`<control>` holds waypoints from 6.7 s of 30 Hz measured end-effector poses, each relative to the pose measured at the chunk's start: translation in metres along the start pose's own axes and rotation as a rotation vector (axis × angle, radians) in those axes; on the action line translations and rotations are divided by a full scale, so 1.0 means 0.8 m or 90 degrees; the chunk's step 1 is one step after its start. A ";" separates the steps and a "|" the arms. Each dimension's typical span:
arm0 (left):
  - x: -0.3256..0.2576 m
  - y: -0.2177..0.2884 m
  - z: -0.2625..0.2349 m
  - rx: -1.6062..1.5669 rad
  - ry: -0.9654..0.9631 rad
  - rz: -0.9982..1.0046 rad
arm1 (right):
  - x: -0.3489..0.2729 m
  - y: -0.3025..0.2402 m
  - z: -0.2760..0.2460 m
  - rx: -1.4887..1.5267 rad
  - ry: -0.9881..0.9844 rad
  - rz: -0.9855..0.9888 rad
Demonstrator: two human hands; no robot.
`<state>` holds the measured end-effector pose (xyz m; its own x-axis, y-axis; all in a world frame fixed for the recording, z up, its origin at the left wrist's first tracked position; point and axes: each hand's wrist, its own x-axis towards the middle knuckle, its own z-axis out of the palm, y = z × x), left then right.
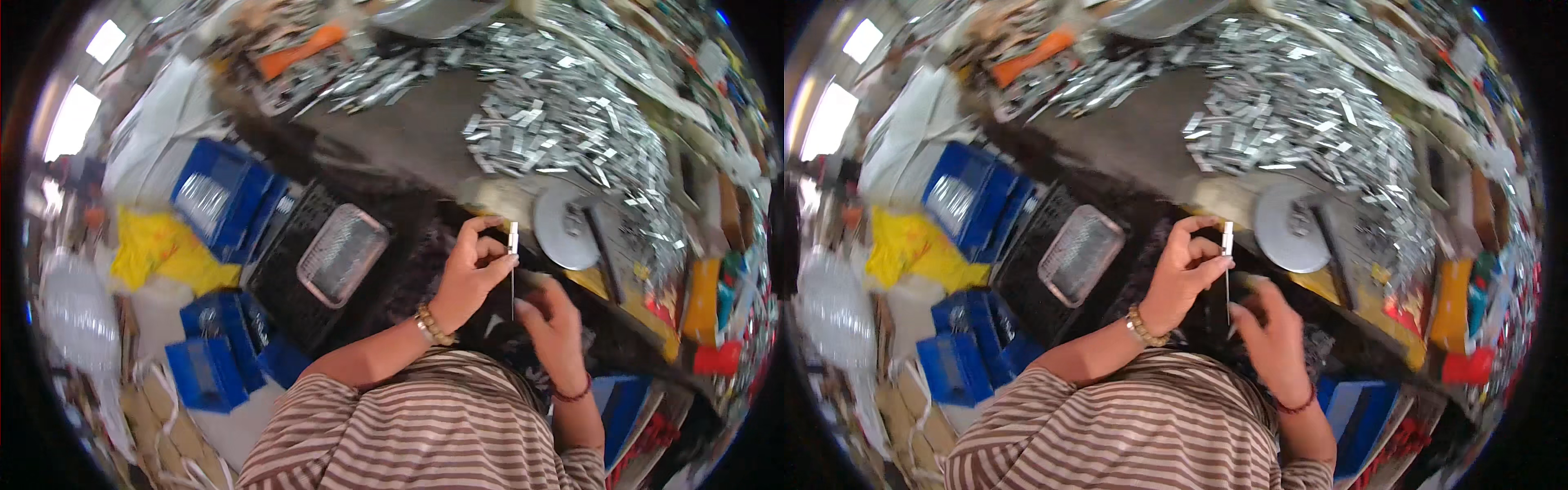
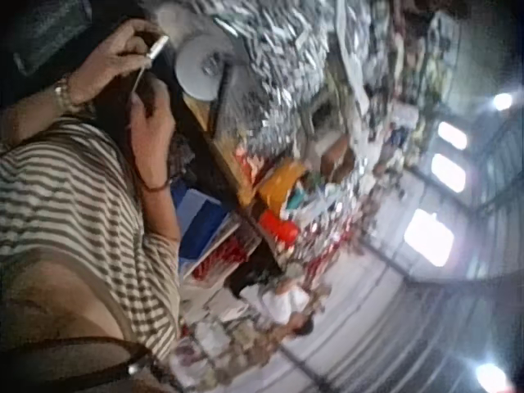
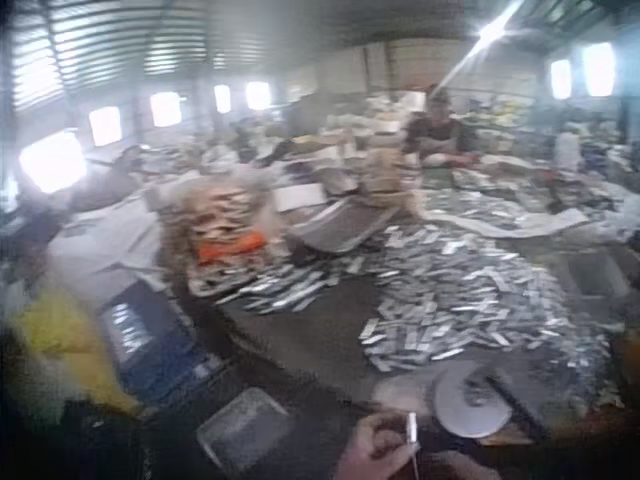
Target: The person assembles metal fasteners by inserting pins into metal sleeves, securing them using a hammer on a metal anvil plate, and placing the assembled pieces into a tray.
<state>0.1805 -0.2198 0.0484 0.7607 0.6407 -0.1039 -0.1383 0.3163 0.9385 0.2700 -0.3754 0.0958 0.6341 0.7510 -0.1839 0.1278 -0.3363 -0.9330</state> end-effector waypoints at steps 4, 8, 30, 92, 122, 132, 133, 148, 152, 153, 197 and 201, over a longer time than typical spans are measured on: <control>-0.008 -0.007 -0.084 0.051 0.165 0.029 | 0.015 0.022 -0.030 0.027 0.109 -0.066; -0.010 -0.071 -0.227 0.088 0.412 -0.048 | 0.036 0.037 -0.057 0.069 0.210 -0.064; 0.070 -0.193 -0.449 0.571 0.583 -0.238 | 0.038 0.027 -0.054 0.130 0.212 0.010; 0.081 0.059 0.032 0.672 -0.232 0.410 | 0.045 0.000 -0.103 -0.522 0.212 -0.361; 0.084 0.051 0.029 0.627 -0.217 0.345 | 0.064 0.026 -0.135 -0.568 0.353 -0.388; 0.085 0.049 0.029 0.624 -0.229 0.375 | 0.084 0.049 -0.203 -0.626 0.283 -0.363; 0.085 0.049 0.027 0.628 -0.232 0.392 | 0.087 0.049 -0.205 -0.648 0.271 -0.355; 0.090 0.041 0.024 0.634 -0.215 0.458 | 0.091 -0.004 -0.082 -0.404 0.179 -0.430; 0.088 0.040 0.023 0.628 -0.213 0.440 | 0.094 -0.007 -0.079 -0.443 0.159 -0.443; 0.088 0.041 0.023 0.628 -0.212 0.440 | 0.095 -0.007 -0.079 -0.443 0.158 -0.444; 0.088 0.040 0.023 0.591 -0.235 0.403 | 0.004 -0.024 -0.103 -0.351 0.279 -0.338; 0.090 0.039 0.023 0.583 -0.244 0.416 | 0.010 -0.005 -0.096 -0.499 0.204 -0.362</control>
<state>0.2425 -0.1768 0.0763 0.8758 0.1949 0.4416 -0.1844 -0.7103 0.6793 0.3329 -0.4120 0.1217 0.4840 0.7665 0.4221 0.8638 -0.3413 -0.3707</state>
